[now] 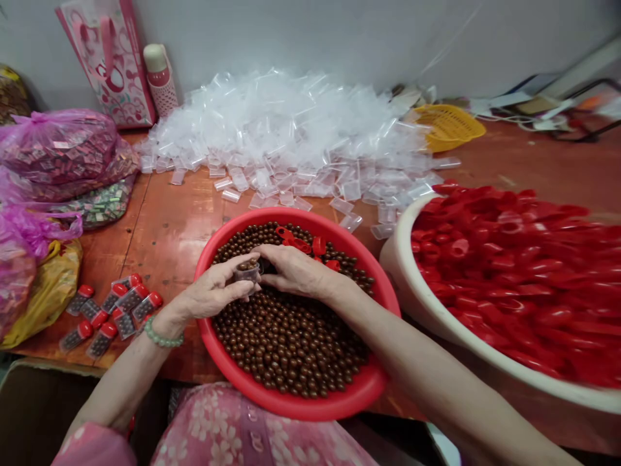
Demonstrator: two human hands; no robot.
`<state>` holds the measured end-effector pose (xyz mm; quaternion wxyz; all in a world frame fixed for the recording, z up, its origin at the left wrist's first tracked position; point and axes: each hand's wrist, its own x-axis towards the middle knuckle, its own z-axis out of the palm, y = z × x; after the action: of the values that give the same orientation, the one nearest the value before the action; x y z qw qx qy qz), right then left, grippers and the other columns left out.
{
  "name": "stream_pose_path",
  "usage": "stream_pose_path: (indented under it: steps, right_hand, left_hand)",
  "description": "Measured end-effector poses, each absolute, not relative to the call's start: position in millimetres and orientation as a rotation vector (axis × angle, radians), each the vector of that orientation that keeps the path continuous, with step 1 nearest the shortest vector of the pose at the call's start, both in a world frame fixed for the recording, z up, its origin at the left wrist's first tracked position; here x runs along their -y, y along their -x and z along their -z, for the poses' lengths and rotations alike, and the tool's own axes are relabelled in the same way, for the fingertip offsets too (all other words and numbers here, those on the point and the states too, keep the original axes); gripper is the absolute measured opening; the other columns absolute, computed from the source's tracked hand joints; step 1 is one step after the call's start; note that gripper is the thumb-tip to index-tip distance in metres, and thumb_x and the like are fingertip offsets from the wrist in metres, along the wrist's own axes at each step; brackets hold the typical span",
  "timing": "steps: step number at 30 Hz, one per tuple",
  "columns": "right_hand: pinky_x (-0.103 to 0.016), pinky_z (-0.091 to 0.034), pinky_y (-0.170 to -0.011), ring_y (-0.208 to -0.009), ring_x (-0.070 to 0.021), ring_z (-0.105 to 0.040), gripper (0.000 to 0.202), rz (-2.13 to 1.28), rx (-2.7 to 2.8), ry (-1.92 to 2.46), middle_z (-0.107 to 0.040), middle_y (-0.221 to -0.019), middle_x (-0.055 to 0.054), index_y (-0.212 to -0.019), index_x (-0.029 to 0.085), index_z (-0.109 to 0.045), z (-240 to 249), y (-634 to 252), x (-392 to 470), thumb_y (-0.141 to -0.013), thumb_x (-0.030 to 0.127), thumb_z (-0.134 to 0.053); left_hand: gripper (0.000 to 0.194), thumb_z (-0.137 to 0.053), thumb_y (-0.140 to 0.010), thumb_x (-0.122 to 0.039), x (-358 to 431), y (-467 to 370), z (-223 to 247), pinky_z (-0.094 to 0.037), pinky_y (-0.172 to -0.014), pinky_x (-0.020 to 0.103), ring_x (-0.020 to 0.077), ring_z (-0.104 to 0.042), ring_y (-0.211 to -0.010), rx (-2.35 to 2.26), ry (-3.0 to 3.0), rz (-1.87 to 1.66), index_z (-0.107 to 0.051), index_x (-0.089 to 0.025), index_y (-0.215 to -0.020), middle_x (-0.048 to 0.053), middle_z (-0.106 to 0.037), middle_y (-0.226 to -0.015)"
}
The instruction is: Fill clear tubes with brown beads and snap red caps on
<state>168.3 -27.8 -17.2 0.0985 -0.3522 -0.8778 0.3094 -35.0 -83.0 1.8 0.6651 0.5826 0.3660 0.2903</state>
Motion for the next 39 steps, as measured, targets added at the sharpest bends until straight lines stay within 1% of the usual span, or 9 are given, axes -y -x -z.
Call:
stream_pose_path:
  steps: [5,10,14,17,21,25,32,35,39]
  right_hand:
    - [-0.037,-0.049,-0.087,-0.100,-0.0256,-0.064,0.033,-0.893,2.603,1.054,-0.066,-0.109,-0.014,-0.112,0.014,-0.055,15,-173,30,-0.081,0.018,-0.064]
    - [-0.038,-0.051,-0.087,-0.101,-0.0257,-0.064,0.031,-0.874,2.606,1.051,-0.066,-0.110,-0.015,-0.113,0.012,-0.056,15,-173,31,-0.084,0.020,-0.062]
    - [-0.041,-0.050,-0.094,-0.110,-0.0268,-0.062,0.045,-0.832,2.570,1.055,-0.064,-0.119,-0.015,-0.124,0.013,-0.053,12,-182,32,-0.081,0.020,-0.064]
    - [-0.042,-0.048,-0.097,-0.114,-0.0264,-0.060,0.045,-0.818,2.488,1.064,-0.063,-0.122,-0.014,-0.126,0.016,-0.052,2,-190,36,-0.083,0.021,-0.061]
    - [-0.038,-0.050,-0.091,-0.102,-0.0228,-0.063,0.032,-0.937,2.348,0.960,-0.066,-0.110,-0.008,-0.118,0.022,-0.057,-24,-190,43,-0.086,0.020,-0.054]
    - [-0.033,-0.050,-0.082,-0.092,-0.0205,-0.061,0.023,-1.057,2.428,0.771,-0.064,-0.099,-0.006,-0.105,0.021,-0.060,-46,-174,46,-0.082,0.020,-0.057]
    - [-0.027,-0.045,-0.067,-0.076,-0.0150,-0.056,0.006,-1.181,2.475,0.739,-0.060,-0.084,-0.003,-0.084,0.019,-0.056,-46,-160,41,-0.081,0.020,-0.060]
    - [-0.022,-0.040,-0.056,-0.064,-0.0110,-0.050,0.012,-1.340,2.369,0.831,-0.055,-0.073,0.001,-0.077,0.019,-0.051,-43,-163,43,-0.081,0.024,-0.061]
    - [-0.021,-0.038,-0.052,-0.057,-0.0089,-0.045,0.022,-1.475,2.281,0.911,-0.051,-0.065,0.004,-0.071,0.019,-0.049,-44,-173,50,-0.082,0.032,-0.065]
  left_hand:
    - [0.061,-0.065,-0.083,-0.032,86,32,0,-0.047,-0.076,0.028,0.0158,-0.059,-0.088,-0.836,-1.150,-0.723,-0.047,-0.016,-0.139,0.009,-0.062,-0.103]
    - [0.063,-0.071,-0.076,-0.031,86,30,-1,-0.046,-0.074,0.029,0.0174,-0.060,-0.089,-0.803,-1.058,-0.771,-0.051,-0.016,-0.134,0.010,-0.065,-0.102]
    - [0.049,-0.071,-0.078,-0.032,86,31,0,-0.045,-0.074,0.028,0.0155,-0.062,-0.086,-0.774,-1.044,-0.756,-0.053,-0.014,-0.121,0.011,-0.067,-0.101]
    - [0.040,-0.070,-0.080,-0.033,86,33,1,-0.045,-0.072,0.026,0.0142,-0.062,-0.085,-0.724,-1.034,-0.751,-0.053,-0.015,-0.110,0.010,-0.068,-0.099]
    - [0.039,-0.071,-0.079,-0.034,87,34,1,-0.044,-0.071,0.024,0.0120,-0.060,-0.081,-0.670,-1.039,-0.737,-0.054,-0.015,-0.108,0.005,-0.066,-0.091]
    - [0.038,-0.074,-0.076,-0.036,87,35,1,-0.044,-0.075,0.025,0.0113,-0.059,-0.079,-0.686,-1.086,-0.649,-0.056,-0.014,-0.102,0.003,-0.064,-0.086]
    - [0.045,-0.077,-0.072,-0.040,83,36,7,-0.046,-0.067,0.023,0.0109,-0.060,-0.073,-0.611,-1.030,-0.592,-0.054,-0.013,-0.101,0.002,-0.063,-0.082]
    - [0.043,-0.077,-0.073,-0.040,82,36,8,-0.046,-0.066,0.023,0.0105,-0.060,-0.071,-0.569,-1.013,-0.607,-0.053,-0.014,-0.098,0.002,-0.064,-0.081]
    - [0.039,-0.076,-0.075,-0.036,81,36,6,-0.046,-0.069,0.024,0.0109,-0.060,-0.074,-0.563,-0.989,-0.626,-0.055,-0.014,-0.100,0.003,-0.064,-0.083]
